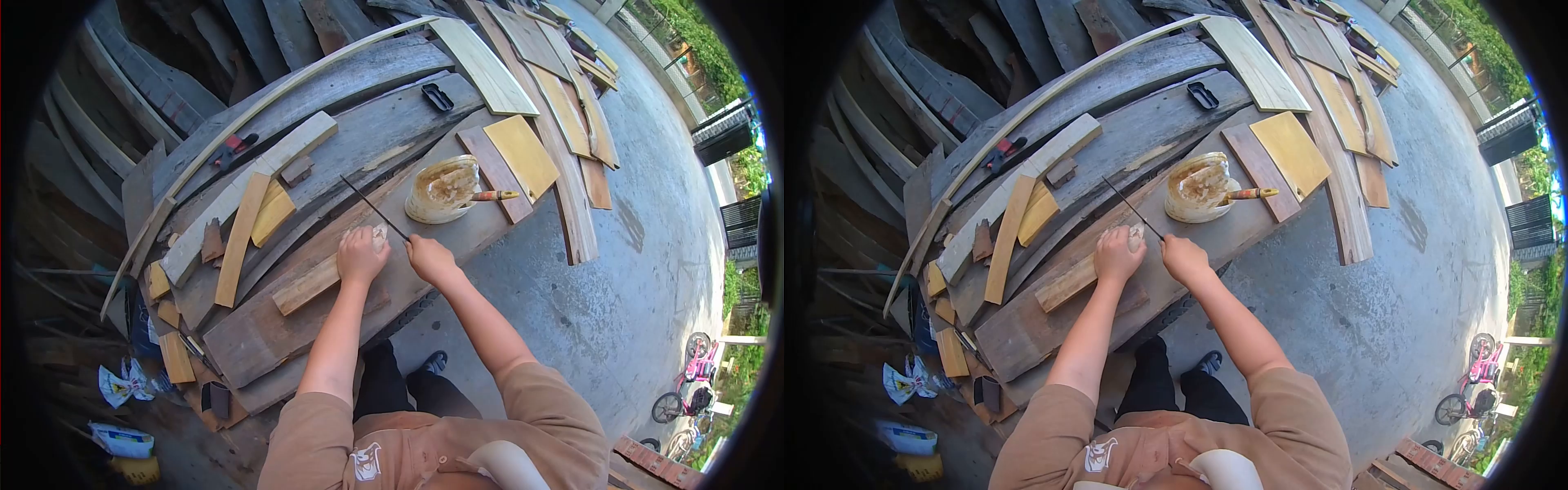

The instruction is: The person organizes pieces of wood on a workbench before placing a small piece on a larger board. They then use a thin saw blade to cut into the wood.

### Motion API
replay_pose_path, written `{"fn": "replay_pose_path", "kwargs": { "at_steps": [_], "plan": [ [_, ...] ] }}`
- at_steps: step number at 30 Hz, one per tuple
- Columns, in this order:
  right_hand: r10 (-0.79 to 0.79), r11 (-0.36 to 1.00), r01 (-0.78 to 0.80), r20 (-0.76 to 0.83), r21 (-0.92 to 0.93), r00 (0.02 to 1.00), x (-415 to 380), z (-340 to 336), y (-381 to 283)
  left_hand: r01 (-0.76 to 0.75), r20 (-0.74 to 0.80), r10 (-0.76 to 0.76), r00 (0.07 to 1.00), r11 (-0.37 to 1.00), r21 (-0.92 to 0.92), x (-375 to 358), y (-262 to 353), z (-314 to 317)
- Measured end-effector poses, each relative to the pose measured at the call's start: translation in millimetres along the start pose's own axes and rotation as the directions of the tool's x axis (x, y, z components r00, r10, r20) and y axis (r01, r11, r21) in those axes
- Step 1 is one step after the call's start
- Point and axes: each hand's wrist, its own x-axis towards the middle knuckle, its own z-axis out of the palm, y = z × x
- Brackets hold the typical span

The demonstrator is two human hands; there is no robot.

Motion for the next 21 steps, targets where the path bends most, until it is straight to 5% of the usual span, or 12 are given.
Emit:
{"fn": "replay_pose_path", "kwargs": {
  "at_steps": [5, 16, 21],
  "plan": [
    [-0.039, 0.998, 0.039, -0.017, 0.056, 0.999, 33.2, 12.8, -8.1, -0.022, -0.024, 0.023, 0.999, 0.999, 0.045, 1.8, 1.5, -2.1],
    [0.131, 0.991, -0.132, 0.034, 0.011, 0.991, -118.4, -4.9, 61.4, 0.021, 0.025, -0.022, 0.999, 0.999, 0.042, 1.1, 2.4, -1.1],
    [0.031, 0.999, -0.031, 0.0, 0.042, 1.0, -65.5, 3.2, 44.5, -0.002, -0.005, 0.002, 1.0, 0.999, 0.045, -1.0, 0.0, 2.1]
  ]
}}
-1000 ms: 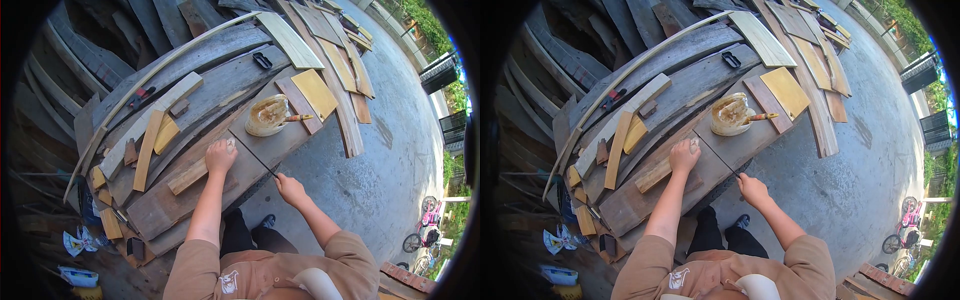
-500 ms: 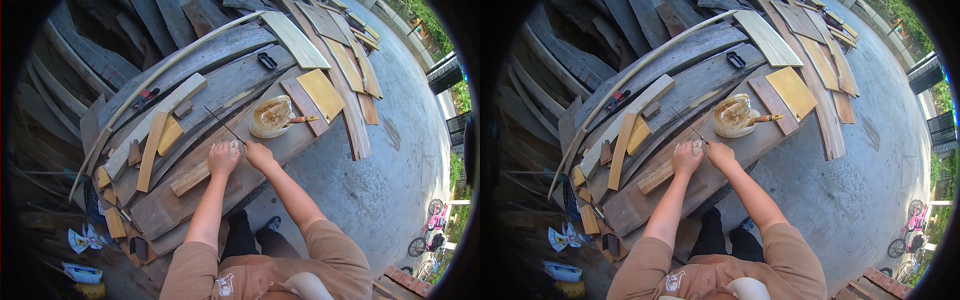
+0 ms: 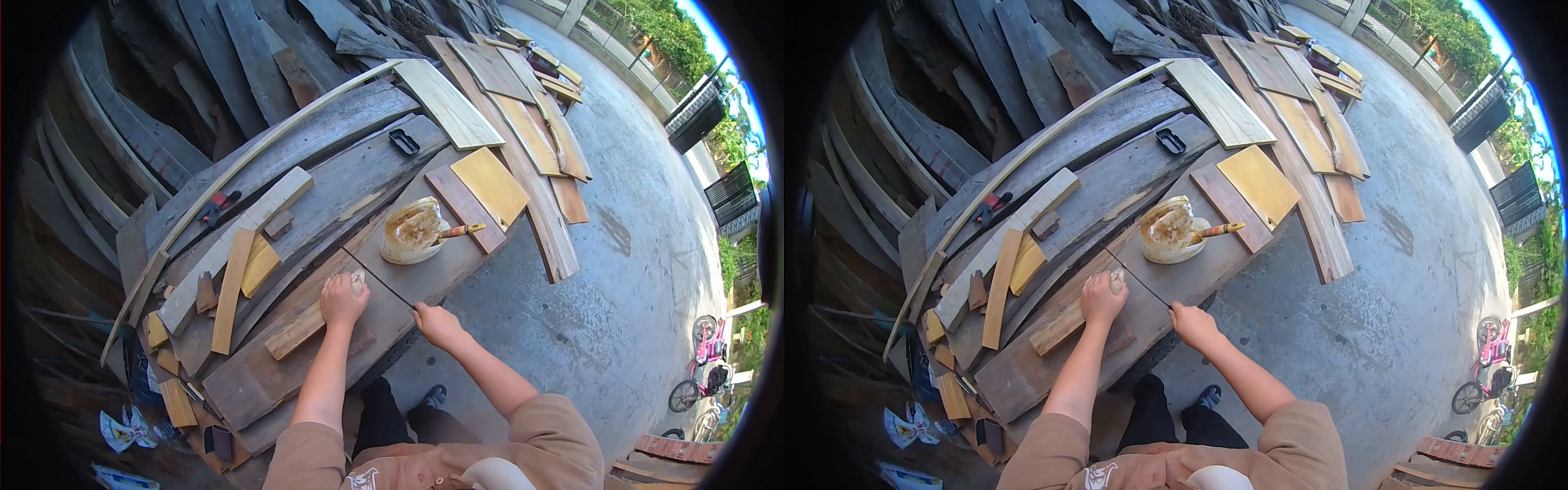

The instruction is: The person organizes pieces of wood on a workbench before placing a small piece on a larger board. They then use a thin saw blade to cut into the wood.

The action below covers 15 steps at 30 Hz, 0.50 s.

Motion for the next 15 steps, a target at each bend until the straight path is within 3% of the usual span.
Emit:
{"fn": "replay_pose_path", "kwargs": {
  "at_steps": [6, 10, 15],
  "plan": [
    [-0.081, 0.988, 0.091, -0.083, 0.122, 0.993, 83.5, 25.1, -37.6, -0.006, -0.022, 0.006, 1.0, 1.0, 0.023, 4.3, 3.2, -1.9],
    [-0.064, 0.989, 0.073, -0.072, 0.13, 0.995, 64.9, 26.5, -26.4, 0.043, -0.015, -0.042, 0.999, 0.999, 0.013, 3.1, 7.9, -8.9],
    [0.006, 1.0, -0.006, -0.002, 0.022, 1.0, -21.9, 1.1, 12.2, 0.018, -0.02, -0.018, 1.0, 1.0, -0.005, 3.1, 7.0, -8.1]
  ]
}}
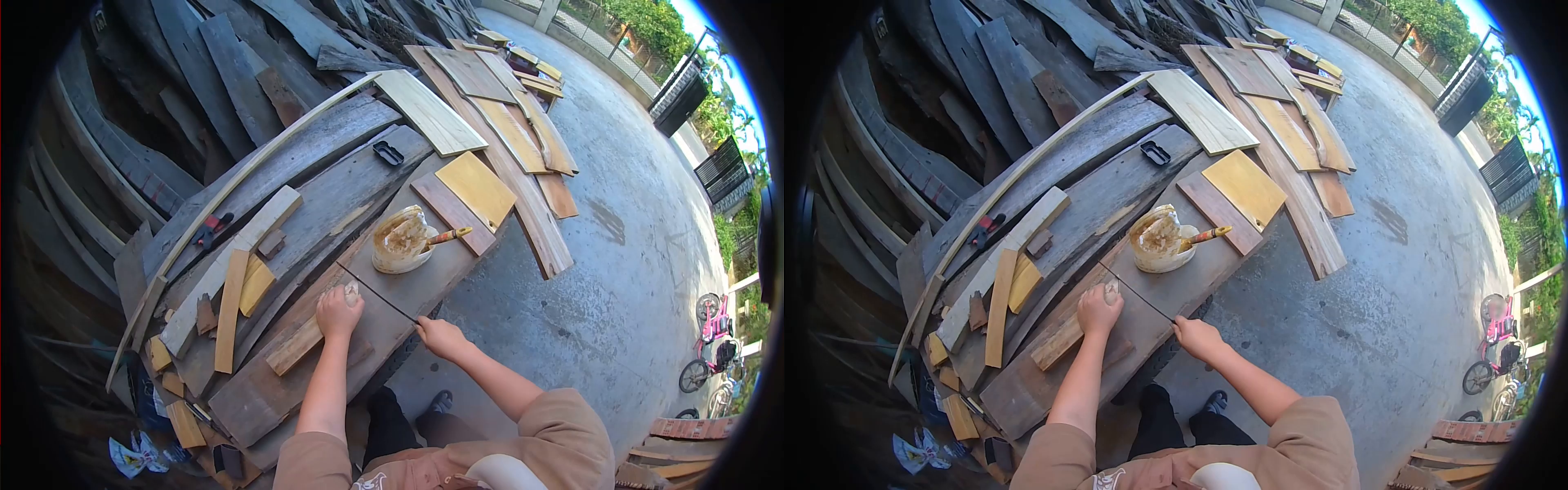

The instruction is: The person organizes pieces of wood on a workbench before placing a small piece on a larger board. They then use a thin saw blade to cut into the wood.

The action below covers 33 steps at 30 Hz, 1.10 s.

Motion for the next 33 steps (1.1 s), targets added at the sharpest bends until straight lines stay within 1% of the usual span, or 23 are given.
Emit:
{"fn": "replay_pose_path", "kwargs": {
  "at_steps": [2, 4, 5, 7, 9, 10, 12, 14, 17, 19, 21, 23, 24, 26, 29, 31, 33],
  "plan": [
    [0.037, 0.999, -0.037, 0.002, -0.005, 0.999, -19.4, -9.7, 4.3, -0.002, -0.004, 0.002, 1.0, 1.0, -0.004, 0.0, -1.1, 0.7],
    [0.075, 0.997, -0.075, 0.073, -0.009, 0.994, -24.8, -15.5, 3.5, -0.008, -0.016, 0.008, 1.0, 1.0, -0.001, -0.5, -2.6, 2.8],
    [0.082, 0.997, -0.082, 0.07, -0.004, 0.994, -20.0, -12.9, 0.1, -0.015, -0.011, 0.015, 1.0, 1.0, -0.001, -1.5, -4.1, 3.2],
    [-0.003, 1.0, 0.003, 0.012, -0.02, 1.0, 4.6, -8.0, -11.3, 0.005, -0.016, -0.004, 1.0, 1.0, 0.021, -1.2, -2.8, 4.3],
    [-0.029, 0.999, 0.03, 0.028, -0.022, 0.999, 39.7, -2.4, -26.9, -0.01, -0.014, 0.011, 1.0, 1.0, 0.018, 0.2, -5.1, 6.4],
    [-0.04, 0.999, 0.04, 0.01, -0.013, 0.999, 59.6, 1.3, -34.2, -0.015, -0.013, 0.016, 1.0, 1.0, 0.022, -1.5, -5.7, 7.4],
    [-0.075, 0.997, 0.075, 0.011, -0.008, 0.997, 92.5, 9.2, -45.3, 0.012, -0.015, -0.011, 1.0, 1.0, 0.021, -2.3, -4.4, 7.1],
    [-0.099, 0.995, 0.099, -0.018, 0.001, 0.995, 109.3, 15.7, -51.3, 0.017, -0.007, -0.017, 1.0, 0.999, 0.029, -1.2, -4.3, 5.0],
    [-0.081, 0.996, 0.082, -0.036, 0.033, 0.996, 91.7, 17.3, -41.8, 0.008, 0.004, -0.008, 1.0, 0.999, 0.032, -1.0, -1.5, 2.8],
    [-0.042, 0.998, 0.043, -0.024, 0.055, 0.999, 60.6, 11.6, -24.1, 0.029, 0.005, -0.029, 1.0, 0.999, 0.021, 0.0, -0.5, 0.7],
    [-0.022, 1.0, 0.023, -0.032, 0.018, 0.999, 20.5, 8.2, -1.4, 0.036, 0.021, -0.036, 0.999, 0.999, 0.022, -0.6, 0.4, 0.3],
    [0.025, 0.999, -0.025, -0.009, 0.021, 1.0, -16.4, 8.6, 21.5, 0.05, 0.035, -0.05, 0.998, 0.999, 0.022, 0.5, 0.5, -0.5],
    [0.024, 1.0, -0.024, -0.008, 0.019, 1.0, -28.2, 3.9, 25.4, 0.044, 0.031, -0.044, 0.999, 0.999, 0.012, 0.4, 0.7, -1.2],
    [0.068, 0.996, -0.067, 0.023, -0.055, 0.997, -41.4, -4.7, 26.5, 0.042, 0.023, -0.042, 0.999, 0.999, 0.002, 1.1, -0.1, -0.9],
    [0.038, 0.998, -0.037, 0.013, -0.056, 0.999, -19.9, -10.4, 11.5, 0.031, 0.001, -0.031, 1.0, 1.0, 0.006, -0.8, -2.6, 2.5],
    [-0.022, 0.998, 0.022, -0.002, -0.058, 1.0, 11.1, -3.4, -2.0, 0.026, -0.003, -0.026, 1.0, 1.0, 0.006, -0.3, -2.3, 2.6],
    [-0.045, 0.998, 0.045, -0.003, -0.051, 0.999, 49.5, 3.5, -21.8, 0.022, -0.009, -0.022, 1.0, 1.0, 0.006, -0.6, -3.7, 3.9]
  ]
}}
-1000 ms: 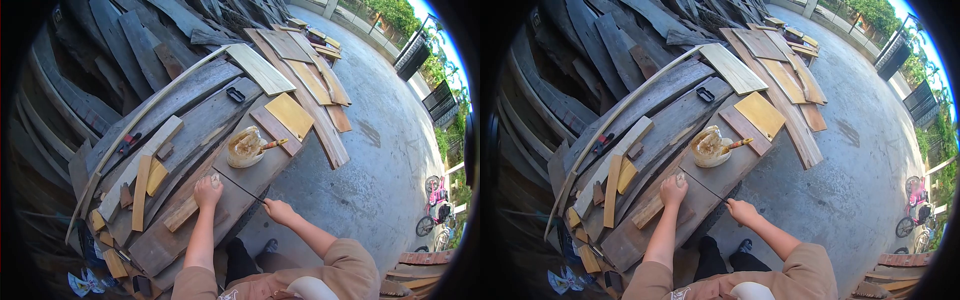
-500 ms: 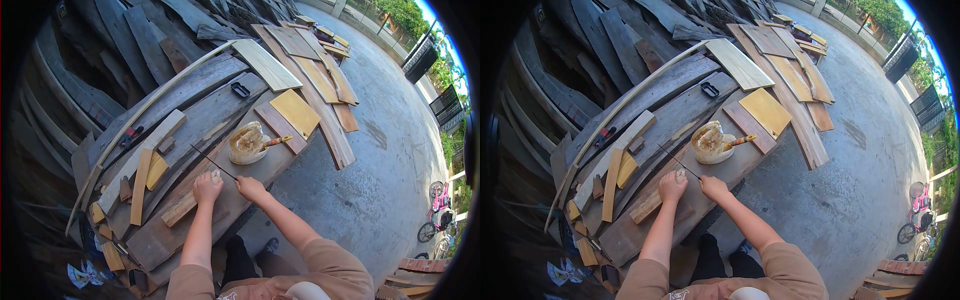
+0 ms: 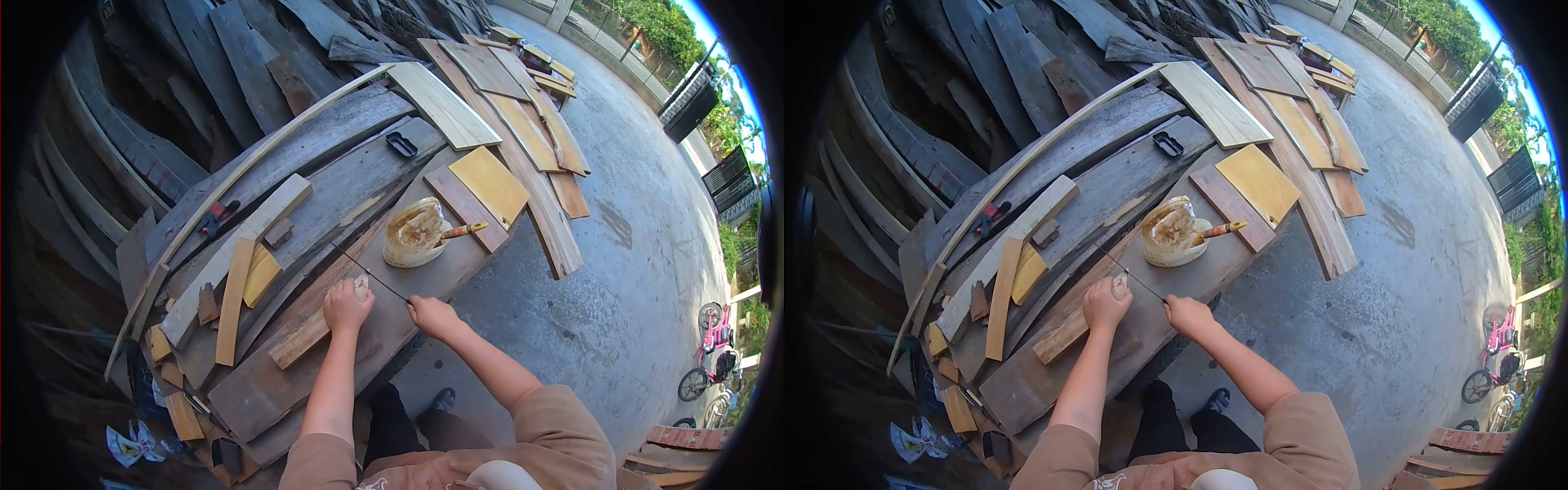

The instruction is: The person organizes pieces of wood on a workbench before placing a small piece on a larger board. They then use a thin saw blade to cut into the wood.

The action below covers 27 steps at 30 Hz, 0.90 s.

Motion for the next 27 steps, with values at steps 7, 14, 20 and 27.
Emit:
{"fn": "replay_pose_path", "kwargs": {
  "at_steps": [7, 14, 20, 27],
  "plan": [
    [-0.059, 0.995, 0.059, -0.013, 0.08, 0.998, 36.5, 10.5, -11.8, -0.03, 0.037, 0.03, 0.999, 1.0, -0.005, 0.7, 1.8, -1.5],
    [0.019, 0.991, -0.007, -0.088, 0.134, 0.996, 21.1, 27.1, -9.2, -0.246, 0.033, 0.247, 0.968, 0.969, -0.028, 0.2, -4.7, 4.2],
    [0.047, 0.981, -0.021, -0.129, 0.194, 0.991, 37.7, 43.4, -12.9, -0.03, 0.022, 0.031, 0.999, 0.999, -0.026, 4.9, 7.3, 1.0],
    [0.038, 0.984, -0.02, -0.098, 0.178, 0.994, 16.4, 30.4, -6.4, -0.094, -0.034, 0.093, 0.995, 0.996, -0.009, 3.4, 5.5, 3.3]
  ]
}}
